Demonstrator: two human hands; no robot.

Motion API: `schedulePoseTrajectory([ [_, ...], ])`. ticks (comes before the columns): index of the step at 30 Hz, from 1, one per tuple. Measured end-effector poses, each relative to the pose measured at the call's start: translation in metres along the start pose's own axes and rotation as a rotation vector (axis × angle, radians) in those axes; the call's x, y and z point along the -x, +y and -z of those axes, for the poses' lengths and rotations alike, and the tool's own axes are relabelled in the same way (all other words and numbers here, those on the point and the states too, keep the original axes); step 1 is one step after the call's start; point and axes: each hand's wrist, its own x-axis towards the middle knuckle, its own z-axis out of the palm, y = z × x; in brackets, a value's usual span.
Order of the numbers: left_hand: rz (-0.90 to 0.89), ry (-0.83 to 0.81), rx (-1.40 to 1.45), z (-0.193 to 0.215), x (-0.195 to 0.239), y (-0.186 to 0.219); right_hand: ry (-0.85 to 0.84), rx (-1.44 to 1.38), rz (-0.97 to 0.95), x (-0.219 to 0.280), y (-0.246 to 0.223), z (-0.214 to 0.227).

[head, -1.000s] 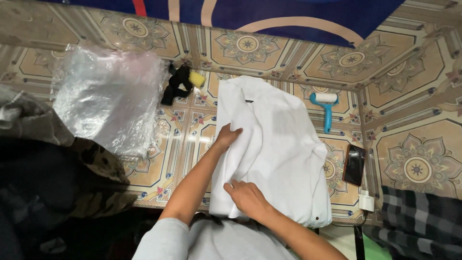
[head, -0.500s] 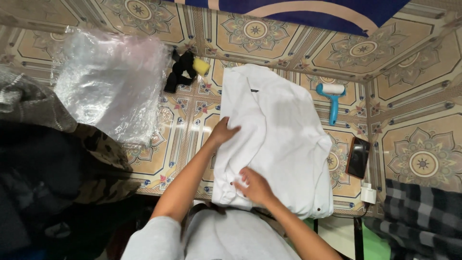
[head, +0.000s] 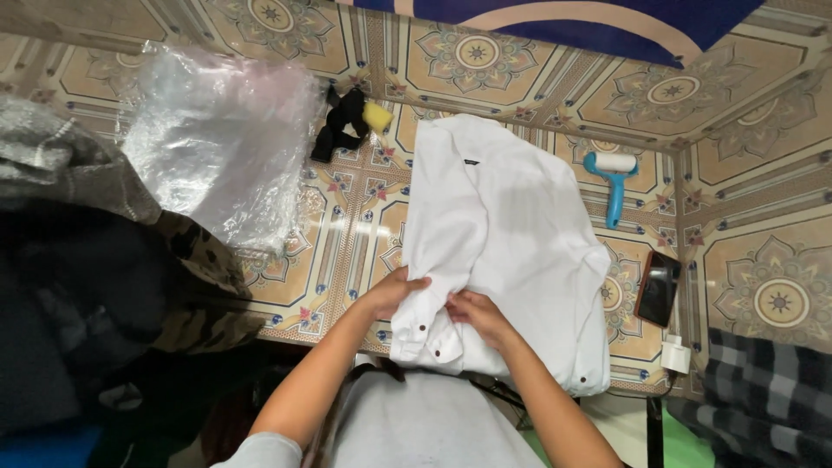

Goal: The person uses a lint roller to remove lint from a white shirt laid on a table, then folds the shirt into a compact rectangle. The person repeatedly rolls the shirt's body and sleeves, smooths the fabric, and performs multiple folds to complete the task.

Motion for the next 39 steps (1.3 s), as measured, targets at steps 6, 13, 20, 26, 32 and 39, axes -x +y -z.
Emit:
schedulePoseTrajectory([
  [6, 0.001, 0.037, 0.111, 0.01, -0.017, -0.035, -0.148, -0.229, -0.04, 0.027, -0.019, -0.003],
  [13, -0.021, 0.073, 0.201, -0.001, -0.002, -0.03, -0.294, -0.049, -0.104, 0.017, 0.023, 0.009],
  [20, -0.011, 0.058, -0.181, 0.005, 0.015, -0.016, -0.364, 0.09, -0.198, 0.042, 0.017, 0.005],
  [26, 0.024, 0.049, -0.503, -0.003, 0.03, 0.007, -0.342, 0.373, -0.17, 0.044, 0.017, 0.013],
  [32, -0.102, 0.212, -0.61, 0.017, -0.014, 0.026, -0.099, 0.143, -0.144, 0.033, 0.003, 0.021],
  [39, -0.062, 0.384, -0.697, -0.017, -0.056, 0.1, -0.43, 0.509, -0.188, 0.047, 0.001, -0.001],
])
